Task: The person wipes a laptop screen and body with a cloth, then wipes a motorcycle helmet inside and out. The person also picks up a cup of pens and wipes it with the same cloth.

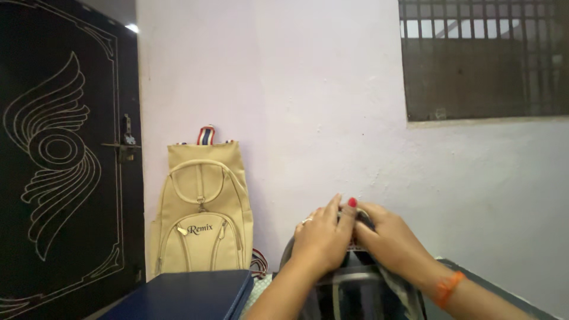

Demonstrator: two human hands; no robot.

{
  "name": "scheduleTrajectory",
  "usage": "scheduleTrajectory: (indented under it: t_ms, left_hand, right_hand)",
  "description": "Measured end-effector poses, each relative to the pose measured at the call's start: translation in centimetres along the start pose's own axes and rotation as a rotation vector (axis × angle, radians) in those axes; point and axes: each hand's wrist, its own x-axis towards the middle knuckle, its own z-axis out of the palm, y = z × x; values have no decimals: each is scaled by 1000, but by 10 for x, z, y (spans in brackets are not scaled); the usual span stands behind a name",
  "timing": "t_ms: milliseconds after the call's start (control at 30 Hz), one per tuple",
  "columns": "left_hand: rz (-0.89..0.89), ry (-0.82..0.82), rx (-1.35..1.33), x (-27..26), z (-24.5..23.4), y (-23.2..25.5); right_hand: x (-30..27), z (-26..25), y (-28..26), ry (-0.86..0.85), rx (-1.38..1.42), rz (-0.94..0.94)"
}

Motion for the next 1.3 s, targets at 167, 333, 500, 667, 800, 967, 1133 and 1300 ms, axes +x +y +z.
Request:
scheduleTrajectory:
  t_ms: [167, 333, 500, 667, 800, 967, 1133, 1300]
  left_hand:
    - [-46, 54, -98, 7, -4, -3]
    - [-45, -1, -8, 5, -9, -1]
    - [-57, 4, -5, 9, -8, -2]
    - [-88, 32, -61, 26, -2, -14]
    - [-172, -8, -110, 37, 1, -26]
    - [-182, -80, -123, 45, 4, -32]
    - [-103, -143, -128, 58, 6, -41]
    - [-169, -258, -142, 69, 10, -52]
  right_hand:
    - [18, 9, 5, -41, -81, -73]
    - [63, 5, 42, -143, 17, 209]
    - [90, 9, 68, -144, 60, 207]
    - [104, 28, 57, -266, -202, 93]
    - [117, 37, 53, -281, -295, -92]
    - [141, 39, 74, -459, -228, -79]
    - [154, 40, 107, -438, 66, 125]
    - [149, 32, 116, -446, 160, 267]
